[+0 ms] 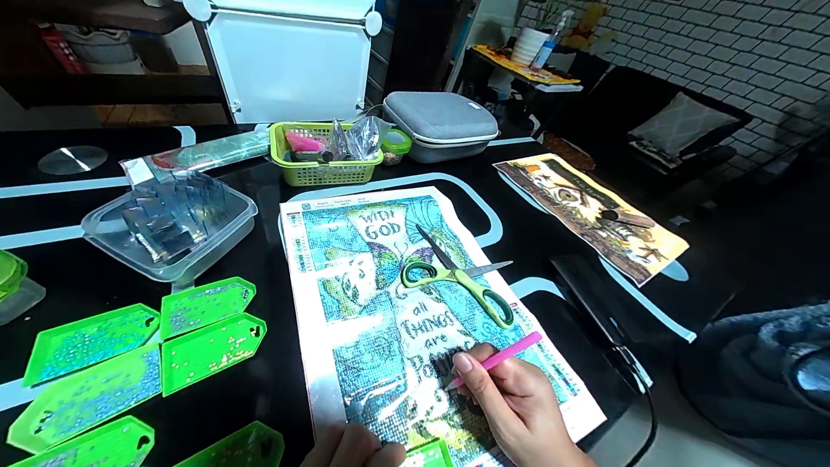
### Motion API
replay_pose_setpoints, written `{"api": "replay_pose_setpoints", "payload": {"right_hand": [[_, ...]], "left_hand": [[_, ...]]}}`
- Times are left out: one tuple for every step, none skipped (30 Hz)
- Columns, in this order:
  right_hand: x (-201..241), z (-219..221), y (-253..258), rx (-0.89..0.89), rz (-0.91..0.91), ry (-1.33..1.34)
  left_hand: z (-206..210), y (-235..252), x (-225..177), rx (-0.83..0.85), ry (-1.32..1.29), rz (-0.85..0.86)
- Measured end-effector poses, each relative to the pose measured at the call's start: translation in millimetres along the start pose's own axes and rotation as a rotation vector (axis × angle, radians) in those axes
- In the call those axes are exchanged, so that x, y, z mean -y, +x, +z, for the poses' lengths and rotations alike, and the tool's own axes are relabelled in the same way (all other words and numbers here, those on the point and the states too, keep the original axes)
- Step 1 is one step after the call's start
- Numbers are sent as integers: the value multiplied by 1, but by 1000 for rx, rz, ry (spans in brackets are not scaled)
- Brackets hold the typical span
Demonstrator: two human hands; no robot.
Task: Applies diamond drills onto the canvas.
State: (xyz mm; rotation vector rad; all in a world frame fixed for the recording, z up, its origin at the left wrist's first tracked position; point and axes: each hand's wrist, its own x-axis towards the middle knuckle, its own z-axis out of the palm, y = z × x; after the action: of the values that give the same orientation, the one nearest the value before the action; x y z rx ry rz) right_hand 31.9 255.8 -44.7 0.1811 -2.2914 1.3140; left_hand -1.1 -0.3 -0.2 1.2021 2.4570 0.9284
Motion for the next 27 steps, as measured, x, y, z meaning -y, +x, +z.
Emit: {"api": "replay_pose_setpoints", "payload": {"right_hand": [[0, 0, 0, 1, -15, -27], [0, 1, -1, 1, -33, -54], [0, 1, -1, 5, -51, -80], [0, 1, -2, 7, -69, -103], [0, 0, -2, 11, -84, -118], [-1, 0, -2, 18, -94, -128], [-1, -1, -2, 25, -95, -133], [0, -2, -1, 35, -85, -129], [0, -4, -1, 46, -59, -110], [1, -5, 0, 54, -21, -72], [2, -6, 1, 52, 22, -11], [3, -7, 1, 39, 58, 56], [5, -7, 0, 18, 79, 117], [8, -6, -1, 10, 83, 158], [14, -5, -4, 27, 74, 183], [20, -4, -7, 68, 65, 201], [27, -2, -11, 116, 54, 208], [33, 0, -15, 159, 38, 203], [36, 2, -18, 189, 18, 191], [38, 4, -21, 208, -4, 163], [38, 6, -22, 216, -27, 131], [37, 7, -23, 215, -42, 106], [37, 8, -24, 210, -47, 90], [36, 8, -25, 205, -50, 85], [36, 7, -25, 204, -50, 88], [36, 7, -25, 208, -53, 93], [37, 7, -25, 214, -58, 101]], "left_hand": [[0, 0, 0, 2, 2, 1], [0, 0, 0, 2, 3, 2], [0, 0, 0, 2, 4, 2], [0, 1, 0, 3, 3, -1], [0, 1, 0, 2, 3, -3], [0, 1, 0, -1, 3, -2], [0, 0, 0, -2, 3, -2], [0, 0, 0, -4, 1, -2], [0, 0, 0, -7, -1, -1], [0, 0, 0, -11, -1, -1], [0, 0, 0, -12, -2, -2], [0, 0, 0, -12, -3, -2], [0, 0, 0, -13, -5, -2], [0, 0, 0, -18, -4, -2], [0, 0, 0, -21, -5, -2], [0, -1, 0, -22, -6, -2], [0, -1, 0, -22, -5, -3], [0, -1, 0, -17, -6, -7], [0, -1, -1, -13, -9, -9], [0, 0, 0, -12, -11, -9], [1, 0, 0, -16, -13, -7], [1, 0, 0, -18, -14, -7], [2, 0, 0, -19, -12, -7], [2, 0, 0, -20, -11, -5], [2, 0, 0, -21, -11, -2], [2, -1, 1, -22, -9, -1], [2, -1, 1, -23, -8, -1]]}}
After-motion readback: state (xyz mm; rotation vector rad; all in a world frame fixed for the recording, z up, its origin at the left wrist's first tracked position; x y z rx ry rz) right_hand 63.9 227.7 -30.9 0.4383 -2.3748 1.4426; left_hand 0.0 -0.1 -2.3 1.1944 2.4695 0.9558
